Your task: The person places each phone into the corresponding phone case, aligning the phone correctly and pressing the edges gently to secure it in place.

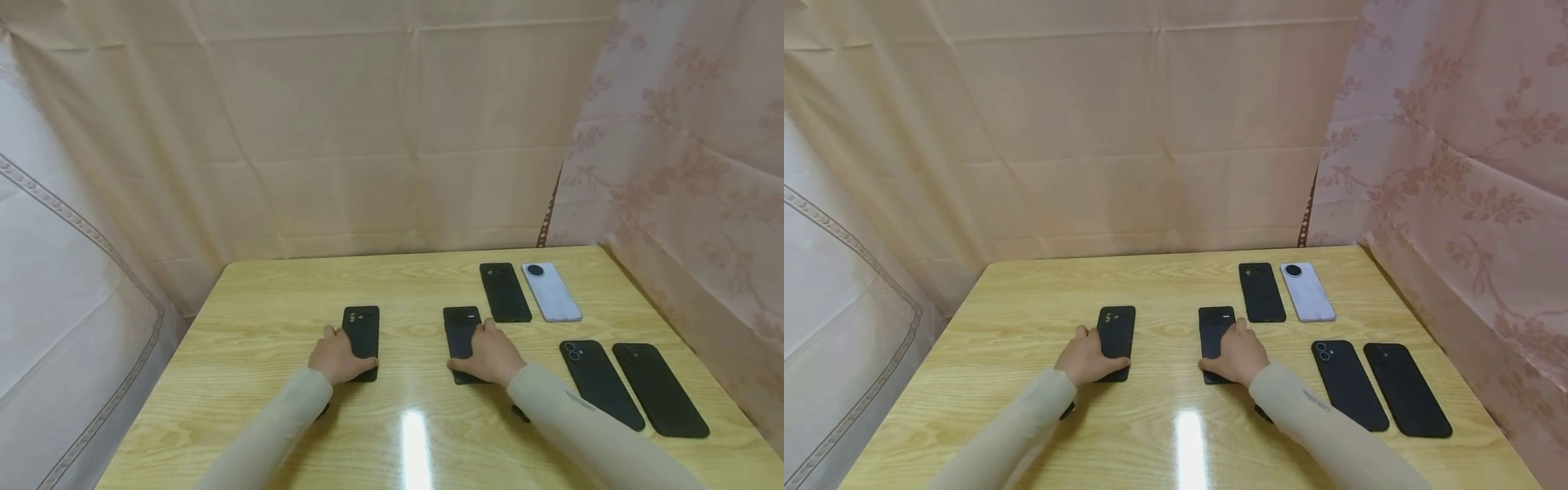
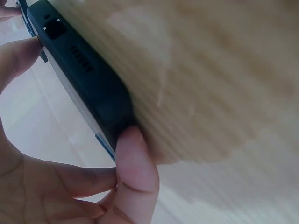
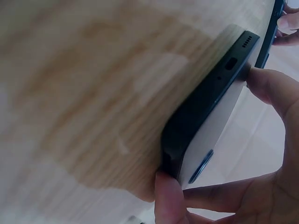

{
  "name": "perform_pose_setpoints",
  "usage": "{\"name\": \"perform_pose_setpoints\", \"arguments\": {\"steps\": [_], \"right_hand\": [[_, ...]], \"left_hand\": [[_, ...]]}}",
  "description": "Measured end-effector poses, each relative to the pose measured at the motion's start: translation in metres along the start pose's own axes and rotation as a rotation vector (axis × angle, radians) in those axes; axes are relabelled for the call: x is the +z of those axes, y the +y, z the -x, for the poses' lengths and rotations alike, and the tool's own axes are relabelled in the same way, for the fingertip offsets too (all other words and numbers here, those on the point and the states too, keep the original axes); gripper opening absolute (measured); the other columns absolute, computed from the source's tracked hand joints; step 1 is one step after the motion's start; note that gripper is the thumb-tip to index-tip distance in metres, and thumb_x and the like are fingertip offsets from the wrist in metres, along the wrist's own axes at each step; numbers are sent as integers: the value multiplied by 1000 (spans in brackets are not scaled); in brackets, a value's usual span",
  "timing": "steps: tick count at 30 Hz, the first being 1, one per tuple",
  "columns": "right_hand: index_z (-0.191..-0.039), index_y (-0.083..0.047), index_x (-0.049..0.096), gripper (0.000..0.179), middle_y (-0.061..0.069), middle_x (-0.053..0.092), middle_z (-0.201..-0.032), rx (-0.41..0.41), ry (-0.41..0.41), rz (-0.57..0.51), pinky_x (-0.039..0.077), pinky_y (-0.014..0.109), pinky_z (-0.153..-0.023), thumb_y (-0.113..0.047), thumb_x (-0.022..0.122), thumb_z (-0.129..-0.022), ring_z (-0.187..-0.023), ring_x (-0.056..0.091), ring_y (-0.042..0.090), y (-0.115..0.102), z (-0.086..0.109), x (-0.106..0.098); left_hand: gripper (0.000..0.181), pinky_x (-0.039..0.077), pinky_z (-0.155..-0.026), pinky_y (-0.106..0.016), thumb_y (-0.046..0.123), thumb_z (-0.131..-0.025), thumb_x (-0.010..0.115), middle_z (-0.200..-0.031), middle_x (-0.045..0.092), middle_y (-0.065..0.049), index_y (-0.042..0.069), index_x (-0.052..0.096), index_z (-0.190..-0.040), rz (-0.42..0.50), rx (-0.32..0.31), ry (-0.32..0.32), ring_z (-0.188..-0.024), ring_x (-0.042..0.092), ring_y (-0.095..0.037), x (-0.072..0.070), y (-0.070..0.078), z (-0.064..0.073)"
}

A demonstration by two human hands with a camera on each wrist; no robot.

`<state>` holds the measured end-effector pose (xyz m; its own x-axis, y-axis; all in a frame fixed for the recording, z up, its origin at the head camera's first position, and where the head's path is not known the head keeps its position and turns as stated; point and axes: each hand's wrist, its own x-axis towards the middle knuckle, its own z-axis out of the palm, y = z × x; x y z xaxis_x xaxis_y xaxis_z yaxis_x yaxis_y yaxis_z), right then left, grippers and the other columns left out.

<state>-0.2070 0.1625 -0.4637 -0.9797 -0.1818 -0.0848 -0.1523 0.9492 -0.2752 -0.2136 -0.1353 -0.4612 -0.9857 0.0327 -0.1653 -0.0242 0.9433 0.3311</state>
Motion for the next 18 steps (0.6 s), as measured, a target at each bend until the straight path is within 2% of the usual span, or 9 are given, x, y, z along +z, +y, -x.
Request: {"name": "perform_pose_setpoints", "arguments": {"steps": [9,18], "right_hand": [[-123,27,49,104,40,46,-130,3,-21,-8,57,47,-85,-61,75,-74,-96,64,39,4,20,-2],[-120,26,51,103,31,52,-115,4,-14,-11,57,41,-75,-62,76,-73,-76,59,25,13,35,-1]], "left_hand": [[104,50,-57,-36,61,-73,75,-113,46,-22,-16,43,-135,13,-2,9,-72,53,-24,2,-2,14],[106,52,-57,-36,61,-73,75,-116,46,-25,-18,42,-135,1,27,19,-69,53,-22,3,-5,26]]}}
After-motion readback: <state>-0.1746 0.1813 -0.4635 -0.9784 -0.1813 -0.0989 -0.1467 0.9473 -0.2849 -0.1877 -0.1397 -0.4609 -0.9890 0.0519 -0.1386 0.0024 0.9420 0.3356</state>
